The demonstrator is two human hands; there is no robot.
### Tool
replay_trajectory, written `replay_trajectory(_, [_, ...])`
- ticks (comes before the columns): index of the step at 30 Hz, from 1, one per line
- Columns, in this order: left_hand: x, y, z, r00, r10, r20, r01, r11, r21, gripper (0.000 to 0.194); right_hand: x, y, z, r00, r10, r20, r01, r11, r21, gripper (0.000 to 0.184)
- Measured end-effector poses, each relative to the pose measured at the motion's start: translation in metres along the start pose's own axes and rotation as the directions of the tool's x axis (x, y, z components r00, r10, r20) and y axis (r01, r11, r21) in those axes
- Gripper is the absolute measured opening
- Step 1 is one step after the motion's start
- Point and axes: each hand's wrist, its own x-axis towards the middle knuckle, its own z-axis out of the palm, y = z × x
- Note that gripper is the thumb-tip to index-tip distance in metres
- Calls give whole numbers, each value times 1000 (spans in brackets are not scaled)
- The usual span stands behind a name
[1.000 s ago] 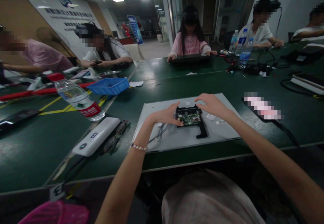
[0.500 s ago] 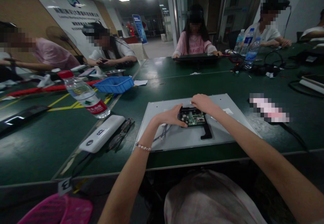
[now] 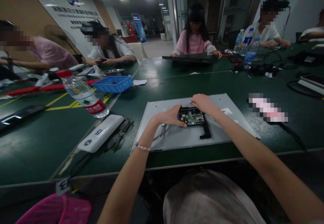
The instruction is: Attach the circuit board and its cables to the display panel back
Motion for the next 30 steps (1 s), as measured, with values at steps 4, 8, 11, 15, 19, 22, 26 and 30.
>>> replay_trajectory(4, [-1, 5, -2, 996, -81, 22, 82, 997, -10, 110, -2, -4, -1, 1000, -13, -23, 15, 997, 71, 28])
replay_trajectory(8, [-1, 7, -3, 999, -40, 26, 41, 999, -28, 105, -2, -13, -1, 995, -79, -53, 86, 982, 167, 25])
replay_trajectory(11, [1, 7, -2, 1000, -11, 10, 11, 1000, -29, 99, 1, -20, 0, 992, -123, -35, 128, 971, 204, 23])
replay_trajectory(15, [2, 6, -1, 1000, -2, 4, 2, 999, -40, 98, 2, -22, 2, 987, -161, -6, 158, 958, 240, 22])
replay_trajectory(19, [3, 5, 0, 1000, -24, 8, 24, 999, -36, 99, 0, -20, 4, 982, -189, -7, 184, 947, 263, 22])
replay_trajectory(22, [3, 4, 0, 1000, -1, 5, 2, 999, -32, 99, -2, -20, 4, 982, -187, -5, 183, 950, 251, 22])
replay_trajectory(26, [3, 4, 0, 1000, 27, -4, -27, 999, -33, 98, -3, -22, 3, 985, -172, -16, 171, 960, 223, 22])
replay_trajectory(30, [2, 5, -1, 1000, 24, -3, -24, 999, -46, 101, -3, -24, 0, 991, -129, -45, 134, 979, 153, 25])
